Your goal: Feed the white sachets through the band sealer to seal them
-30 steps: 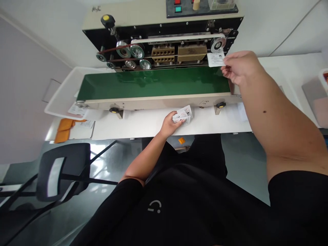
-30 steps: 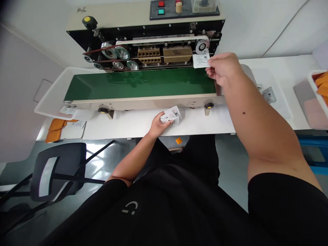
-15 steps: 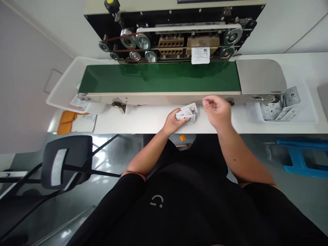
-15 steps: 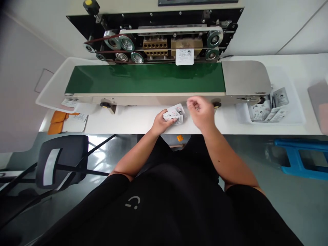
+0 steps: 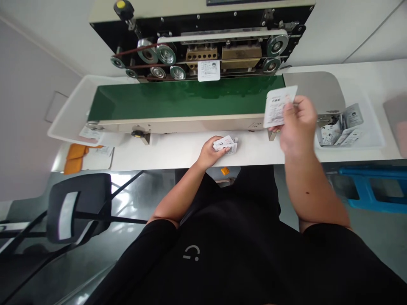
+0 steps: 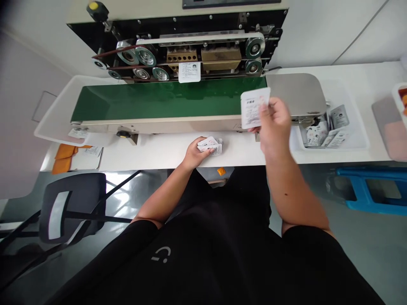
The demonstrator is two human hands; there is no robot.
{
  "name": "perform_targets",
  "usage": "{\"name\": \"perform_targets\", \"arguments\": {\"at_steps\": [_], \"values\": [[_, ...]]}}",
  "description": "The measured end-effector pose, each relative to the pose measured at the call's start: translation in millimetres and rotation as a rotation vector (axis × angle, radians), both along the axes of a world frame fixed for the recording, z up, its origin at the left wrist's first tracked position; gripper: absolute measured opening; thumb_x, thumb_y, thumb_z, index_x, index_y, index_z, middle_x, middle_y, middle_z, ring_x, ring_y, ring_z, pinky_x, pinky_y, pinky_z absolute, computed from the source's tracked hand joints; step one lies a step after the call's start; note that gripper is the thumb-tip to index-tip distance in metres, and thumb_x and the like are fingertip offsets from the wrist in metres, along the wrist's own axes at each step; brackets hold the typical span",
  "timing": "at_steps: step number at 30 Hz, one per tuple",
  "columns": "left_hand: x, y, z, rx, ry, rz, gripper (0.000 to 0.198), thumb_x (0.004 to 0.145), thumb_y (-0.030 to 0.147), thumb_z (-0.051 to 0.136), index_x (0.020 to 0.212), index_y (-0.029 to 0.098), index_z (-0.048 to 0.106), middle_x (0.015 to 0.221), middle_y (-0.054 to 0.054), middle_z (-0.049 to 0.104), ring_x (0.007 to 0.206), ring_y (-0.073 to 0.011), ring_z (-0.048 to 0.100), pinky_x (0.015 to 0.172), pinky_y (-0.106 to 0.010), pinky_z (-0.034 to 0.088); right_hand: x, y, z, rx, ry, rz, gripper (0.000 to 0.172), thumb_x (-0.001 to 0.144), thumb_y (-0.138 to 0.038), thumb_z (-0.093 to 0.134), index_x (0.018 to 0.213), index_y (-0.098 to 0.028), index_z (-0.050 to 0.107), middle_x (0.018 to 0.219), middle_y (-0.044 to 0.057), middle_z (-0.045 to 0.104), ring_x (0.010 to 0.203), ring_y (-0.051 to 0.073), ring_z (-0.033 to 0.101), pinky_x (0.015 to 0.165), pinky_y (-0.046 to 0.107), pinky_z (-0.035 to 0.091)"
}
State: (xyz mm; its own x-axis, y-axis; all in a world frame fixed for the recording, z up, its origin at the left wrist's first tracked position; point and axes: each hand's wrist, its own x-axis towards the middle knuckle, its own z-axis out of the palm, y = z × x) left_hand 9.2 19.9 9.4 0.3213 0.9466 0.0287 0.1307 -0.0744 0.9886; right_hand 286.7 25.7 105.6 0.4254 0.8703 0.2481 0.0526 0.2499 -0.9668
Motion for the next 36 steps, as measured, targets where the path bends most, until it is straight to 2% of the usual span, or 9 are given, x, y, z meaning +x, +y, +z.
{"name": "perform_targets", "arguments": {"at_steps": [3,7,10,14,18,26,30,33,36], "values": [[-1,0,1.2,-0.011,-0.001,0.003,0.048,0.078,0.052,0.088,0.105,0.017,0.069,0.100,-0.008,0.075,0.091,-0.0195,0.068,0.079,-0.028,0.052,44,24,42.2,-0.132,0.099,0.017,0.018,0.102,-0.015,0.065,0.119,-0.013,0.066,0.095,0.008,0.077,0.062,0.007,0.067,0.055,0.021,0.046],[-1,-2,2.2,-0.007,-0.001,0.004,0.047,0.079,0.051,0.088,0.105,0.017,0.069,0.099,-0.007,0.074,0.090,-0.0193,0.067,0.078,-0.028,0.051,92,40,81.2,-0.245,0.169,-0.032,0.029,0.094,0.011,0.053,0.110,-0.005,0.071,0.108,0.013,0.078,0.081,0.008,0.075,0.066,0.023,0.050],[-2,-2,3.0,-0.001,-0.009,0.004,0.045,0.080,0.050,0.087,0.105,0.017,0.069,0.099,-0.007,0.074,0.089,-0.0189,0.067,0.078,-0.028,0.051,117,42,88.7,-0.259,0.213,-0.157,0.019,0.094,0.009,0.057,0.090,-0.006,0.068,0.090,0.010,0.076,0.073,0.004,0.072,0.065,0.022,0.048],[-2,-3,2.7,0.006,-0.005,0.005,0.044,0.080,0.050,0.087,0.104,0.018,0.070,0.098,-0.007,0.074,0.088,-0.0192,0.067,0.076,-0.028,0.050,133,45,84.1,-0.313,0.290,-0.335,0.027,0.100,0.003,0.054,0.080,-0.013,0.060,0.073,0.007,0.068,0.064,0.006,0.067,0.062,0.023,0.051],[-2,-2,1.1,0.012,0.005,0.001,0.044,0.080,0.052,0.087,0.103,0.018,0.070,0.098,-0.007,0.075,0.087,-0.0199,0.067,0.073,-0.028,0.050,115,54,81.9,-0.398,0.314,-0.349,0.035,0.105,0.002,0.039,0.083,-0.010,0.062,0.077,0.011,0.068,0.062,0.008,0.065,0.061,0.022,0.052],[-2,-2,0.2,0.000,-0.001,0.017,0.046,0.079,0.052,0.087,0.105,0.018,0.070,0.101,-0.008,0.075,0.090,-0.0202,0.068,0.077,-0.028,0.051,14,94,80.8,-0.498,0.245,-0.096,0.016,0.103,0.000,0.047,0.098,-0.013,0.055,0.079,0.010,0.071,0.069,0.012,0.070,0.063,0.021,0.056],[-3,-3,0.5,-0.017,-0.009,0.027,0.048,0.079,0.052,0.087,0.107,0.018,0.069,0.103,-0.008,0.076,0.092,-0.0206,0.069,0.079,-0.028,0.053,-6,110,75.2,-0.517,0.264,0.004,0.007,0.102,-0.012,0.059,0.104,-0.018,0.055,0.084,0.006,0.070,0.074,0.014,0.070,0.060,0.022,0.056],[-3,-4,2.7,-0.033,-0.021,0.026,0.048,0.079,0.052,0.087,0.107,0.018,0.070,0.103,-0.009,0.076,0.092,-0.0205,0.069,0.079,-0.028,0.053,-8,98,69.0,-0.438,0.177,0.036,0.008,0.104,-0.021,0.062,0.107,-0.021,0.055,0.088,0.004,0.069,0.070,0.013,0.067,0.059,0.024,0.054],[-3,-5,5.5,-0.040,-0.029,0.028,0.049,0.078,0.052,0.087,0.106,0.017,0.069,0.104,-0.008,0.076,0.091,-0.0201,0.069,0.079,-0.028,0.053,-15,55,52.3,-0.236,0.044,-0.003,0.010,0.106,-0.034,0.060,0.109,-0.025,0.056,0.088,0.002,0.066,0.061,0.011,0.061,0.054,0.025,0.047]]}}
